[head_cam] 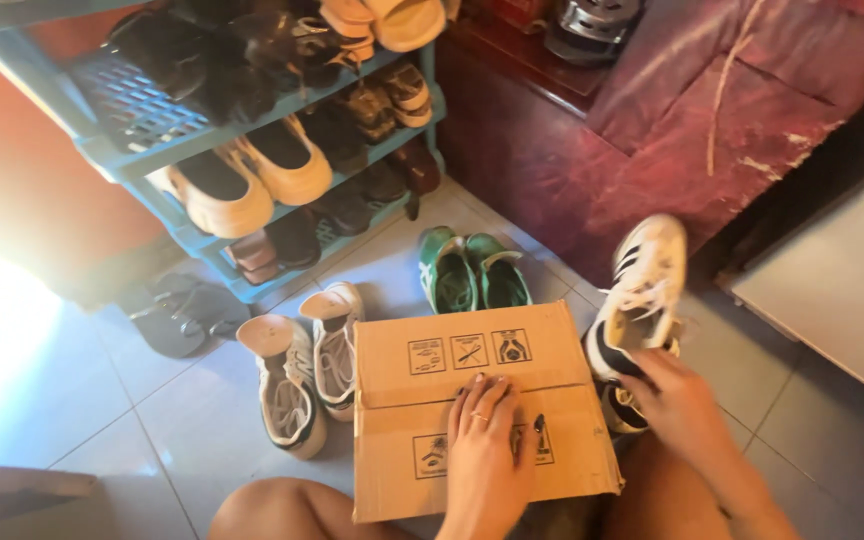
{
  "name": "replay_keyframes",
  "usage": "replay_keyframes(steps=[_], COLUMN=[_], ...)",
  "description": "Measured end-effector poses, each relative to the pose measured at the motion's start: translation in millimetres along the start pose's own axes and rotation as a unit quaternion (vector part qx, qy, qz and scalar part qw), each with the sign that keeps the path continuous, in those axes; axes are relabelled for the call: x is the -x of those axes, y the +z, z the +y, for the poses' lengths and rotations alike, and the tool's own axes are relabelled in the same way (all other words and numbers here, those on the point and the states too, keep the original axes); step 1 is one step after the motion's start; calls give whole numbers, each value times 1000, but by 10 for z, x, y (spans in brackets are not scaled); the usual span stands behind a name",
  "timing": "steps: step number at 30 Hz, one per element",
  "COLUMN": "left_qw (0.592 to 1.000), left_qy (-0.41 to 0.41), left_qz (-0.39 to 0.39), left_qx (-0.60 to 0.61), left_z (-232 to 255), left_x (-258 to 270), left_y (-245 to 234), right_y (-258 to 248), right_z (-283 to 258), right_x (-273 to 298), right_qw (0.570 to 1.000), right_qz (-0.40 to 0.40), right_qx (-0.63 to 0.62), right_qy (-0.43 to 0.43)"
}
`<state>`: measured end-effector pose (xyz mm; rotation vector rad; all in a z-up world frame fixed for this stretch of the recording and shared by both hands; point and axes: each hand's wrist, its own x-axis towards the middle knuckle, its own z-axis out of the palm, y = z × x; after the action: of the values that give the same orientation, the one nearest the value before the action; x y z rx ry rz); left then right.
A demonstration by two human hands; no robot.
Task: The person sits on the floor and repeatedly removes and re-laces the laces of a white sneaker placed on a cardboard box. The hands pull the laces out of the eyelets, then thread them back through in a crisscross pattern, repeating this cycle multiple times.
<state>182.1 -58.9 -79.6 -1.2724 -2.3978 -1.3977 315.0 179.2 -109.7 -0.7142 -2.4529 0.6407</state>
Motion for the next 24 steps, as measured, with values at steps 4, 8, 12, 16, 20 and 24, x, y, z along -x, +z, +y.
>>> replay_keyframes(steps=[4, 8, 12, 16, 20, 24], left_qw=[996, 976, 903, 856, 843, 887], left_qy=[-60, -143, -394, -453, -519, -459], left_qz=[66, 154, 67, 26, -30, 17], left_qx=[-3, -60, 160, 248, 135, 52], left_z=[-267, -811, -1103, -1094, -984, -856], left_x=[22, 59, 96, 164, 216, 215], left_y=[-341, -616, -649, -668, -700, -701], right_y=[-535, -668, -494, -166, -55, -157], right_z=[-601, -950, -1134, -1249, -1380, -1507], right_x=[54, 243, 504, 604, 659, 599], right_qw=[999, 993, 988, 953, 943, 943], right_qz=[10, -6, -106, -216, -248, -259], right_qx=[11, -20, 24, -99, -89, -107], right_qy=[-47, -117, -110, -187, -201, -177])
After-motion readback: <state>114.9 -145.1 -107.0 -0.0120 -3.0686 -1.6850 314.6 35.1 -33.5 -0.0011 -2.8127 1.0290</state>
